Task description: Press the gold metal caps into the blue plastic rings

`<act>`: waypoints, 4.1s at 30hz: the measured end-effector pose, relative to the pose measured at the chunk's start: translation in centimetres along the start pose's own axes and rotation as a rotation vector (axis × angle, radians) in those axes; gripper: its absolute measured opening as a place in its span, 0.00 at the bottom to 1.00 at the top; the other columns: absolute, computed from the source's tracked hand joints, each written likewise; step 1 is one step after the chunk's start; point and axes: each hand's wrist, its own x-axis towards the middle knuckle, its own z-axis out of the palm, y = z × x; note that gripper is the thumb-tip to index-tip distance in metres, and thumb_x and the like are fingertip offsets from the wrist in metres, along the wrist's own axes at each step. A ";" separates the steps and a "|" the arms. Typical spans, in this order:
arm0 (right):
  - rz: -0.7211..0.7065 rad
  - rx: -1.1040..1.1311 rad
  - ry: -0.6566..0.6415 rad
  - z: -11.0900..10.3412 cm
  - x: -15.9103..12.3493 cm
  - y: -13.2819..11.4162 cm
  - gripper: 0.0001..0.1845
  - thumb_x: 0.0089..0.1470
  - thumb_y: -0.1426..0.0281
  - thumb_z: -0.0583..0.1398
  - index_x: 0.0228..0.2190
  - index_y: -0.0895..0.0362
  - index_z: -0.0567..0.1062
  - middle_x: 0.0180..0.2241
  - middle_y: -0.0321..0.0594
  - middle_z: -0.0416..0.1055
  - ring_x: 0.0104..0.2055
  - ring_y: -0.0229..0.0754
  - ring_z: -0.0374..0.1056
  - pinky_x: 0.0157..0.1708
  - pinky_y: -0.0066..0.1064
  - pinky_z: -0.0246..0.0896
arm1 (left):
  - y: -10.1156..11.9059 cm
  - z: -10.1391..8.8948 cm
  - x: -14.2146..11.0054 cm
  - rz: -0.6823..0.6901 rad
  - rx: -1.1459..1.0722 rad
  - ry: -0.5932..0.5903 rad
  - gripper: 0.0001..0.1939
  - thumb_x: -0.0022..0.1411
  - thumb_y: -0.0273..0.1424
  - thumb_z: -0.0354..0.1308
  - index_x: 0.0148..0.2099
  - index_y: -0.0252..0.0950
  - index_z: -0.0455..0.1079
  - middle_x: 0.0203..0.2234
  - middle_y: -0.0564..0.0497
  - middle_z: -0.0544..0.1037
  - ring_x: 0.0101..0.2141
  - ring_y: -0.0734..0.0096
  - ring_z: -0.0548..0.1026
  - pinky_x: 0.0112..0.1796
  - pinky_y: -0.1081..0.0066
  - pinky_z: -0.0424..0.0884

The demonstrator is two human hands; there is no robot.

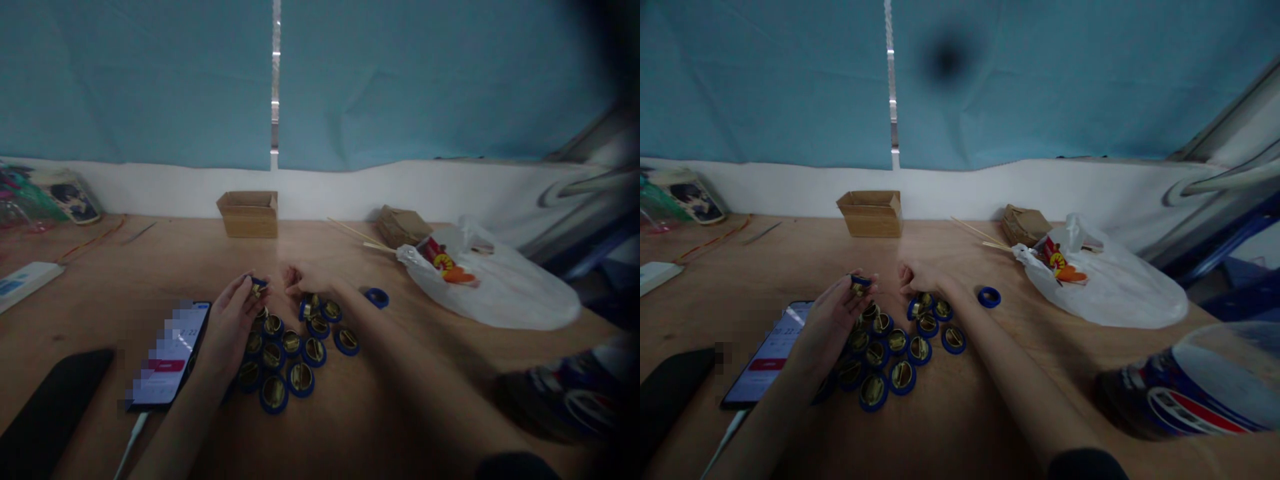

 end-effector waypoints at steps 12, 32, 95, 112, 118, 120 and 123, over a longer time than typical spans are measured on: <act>-0.005 0.019 0.004 -0.1 -0.8 -0.9 0.09 0.56 0.73 0.63 0.40 0.61 0.72 0.34 0.37 0.72 0.32 0.36 0.70 0.30 0.29 0.69 | 0.4 0.2 -0.4 -0.043 -0.051 -0.007 0.12 0.58 0.31 0.62 0.44 0.32 0.72 0.37 0.46 0.81 0.35 0.72 0.79 0.41 0.74 0.71; -0.070 -0.073 -0.281 -0.4 0.9 -1.8 0.13 0.59 0.70 0.61 0.45 0.60 0.71 0.40 0.41 0.72 0.37 0.40 0.71 0.36 0.35 0.70 | 1.3 -0.8 0.4 -0.014 -0.118 0.026 0.07 0.63 0.27 0.55 0.42 0.31 0.72 0.38 0.44 0.81 0.34 0.73 0.79 0.36 0.77 0.75; -0.108 1.245 0.230 3.5 -15.6 -5.1 0.06 0.42 0.70 0.71 0.25 0.55 0.79 0.27 0.33 0.72 0.29 0.32 0.67 0.32 0.23 0.64 | -1.6 1.6 -3.6 -0.099 0.384 -0.514 0.11 0.63 0.33 0.58 0.48 0.40 0.72 0.31 0.50 0.77 0.28 0.73 0.75 0.28 0.76 0.71; -0.331 0.574 0.390 3.4 -16.1 -6.8 0.05 0.53 0.70 0.65 0.26 0.54 0.76 0.30 0.36 0.70 0.35 0.39 0.67 0.35 0.31 0.62 | -1.5 1.3 -3.7 -0.079 0.401 -0.522 0.11 0.61 0.34 0.59 0.47 0.41 0.72 0.36 0.50 0.75 0.29 0.74 0.72 0.30 0.76 0.69; -0.408 0.140 0.512 4.0 -16.4 -6.8 0.05 0.55 0.71 0.63 0.27 0.53 0.73 0.34 0.37 0.67 0.35 0.39 0.66 0.33 0.32 0.64 | -1.7 1.2 -3.6 -0.050 0.395 -0.483 0.09 0.63 0.38 0.56 0.44 0.41 0.71 0.34 0.51 0.73 0.30 0.72 0.72 0.30 0.75 0.69; -0.431 0.036 0.507 4.3 -16.4 -6.8 0.05 0.57 0.71 0.61 0.29 0.53 0.72 0.31 0.36 0.68 0.33 0.38 0.67 0.32 0.31 0.63 | -1.6 1.1 -3.6 -0.004 0.427 -0.467 0.09 0.64 0.37 0.56 0.43 0.41 0.71 0.37 0.50 0.74 0.35 0.69 0.72 0.33 0.75 0.69; -0.451 -0.078 0.506 4.7 -16.5 -6.8 0.04 0.60 0.72 0.58 0.31 0.53 0.70 0.30 0.35 0.70 0.32 0.38 0.68 0.32 0.30 0.64 | -1.4 1.0 -3.6 0.057 0.438 -0.501 0.07 0.65 0.34 0.54 0.43 0.40 0.71 0.42 0.48 0.73 0.44 0.65 0.71 0.41 0.72 0.68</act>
